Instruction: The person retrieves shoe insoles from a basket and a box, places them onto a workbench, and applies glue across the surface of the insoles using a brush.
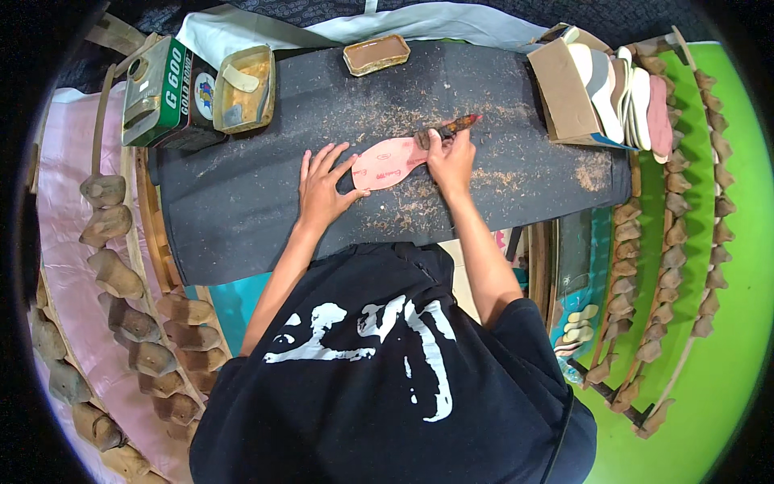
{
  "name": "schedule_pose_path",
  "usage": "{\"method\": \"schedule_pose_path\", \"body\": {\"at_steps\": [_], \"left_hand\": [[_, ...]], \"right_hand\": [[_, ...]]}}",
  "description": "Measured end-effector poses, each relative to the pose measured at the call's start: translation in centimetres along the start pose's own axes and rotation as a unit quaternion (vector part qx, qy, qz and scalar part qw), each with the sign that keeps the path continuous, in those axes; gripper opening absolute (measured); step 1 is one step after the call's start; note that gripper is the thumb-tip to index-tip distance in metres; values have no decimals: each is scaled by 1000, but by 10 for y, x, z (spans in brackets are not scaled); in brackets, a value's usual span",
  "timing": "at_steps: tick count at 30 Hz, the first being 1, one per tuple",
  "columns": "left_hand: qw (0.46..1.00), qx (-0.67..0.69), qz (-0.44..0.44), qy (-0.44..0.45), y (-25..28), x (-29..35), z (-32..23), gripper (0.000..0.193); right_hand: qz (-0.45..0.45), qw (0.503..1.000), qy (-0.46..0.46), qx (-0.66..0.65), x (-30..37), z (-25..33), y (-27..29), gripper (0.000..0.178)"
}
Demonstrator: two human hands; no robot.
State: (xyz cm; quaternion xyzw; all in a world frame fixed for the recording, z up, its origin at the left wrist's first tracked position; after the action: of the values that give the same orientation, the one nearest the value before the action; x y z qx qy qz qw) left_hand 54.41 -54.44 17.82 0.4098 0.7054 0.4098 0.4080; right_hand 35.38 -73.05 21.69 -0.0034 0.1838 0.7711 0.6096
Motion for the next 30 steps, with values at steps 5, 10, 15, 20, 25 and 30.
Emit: {"method": "schedule_pose_path", "body": {"at_steps": [5,10,15,20,25,30], "left_hand": [[1000,8,-4,-1,-4,0,2,74],[1000,6,-16,5,-2,0,2,73],[1000,7,-2,1,-2,-2,0,73],[1000,8,-9,16,-3,0,0,72],[1000,6,-9,15,0,-3,-2,72],[1000,8,2,9,0,-5,-3,70]], "right_hand": [[65,991,-15,-116,62,-1,-58,26],[43,999,-21,-14,13,-10,-21,29],[-32,999,-17,-26,-1,-14,-17,29],[151,988,19,-8,51,1,-71,33],[88,996,27,-11,-5,-5,-39,26],[147,980,115,62,19,5,-54,18]]}}
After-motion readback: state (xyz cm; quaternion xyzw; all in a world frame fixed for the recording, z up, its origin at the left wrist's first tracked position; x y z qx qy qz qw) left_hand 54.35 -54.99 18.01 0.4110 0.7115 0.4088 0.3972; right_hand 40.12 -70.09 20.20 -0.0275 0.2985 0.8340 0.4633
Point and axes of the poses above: each hand's wrist, its own x-axis away from the middle knuckle, its own y-axis out of the back of the hand, z = x × y, the point moved 3 cm from there along -x, towards the middle knuckle, and after that the axes turned 15 degrees about -x, right-handed, at the moved point
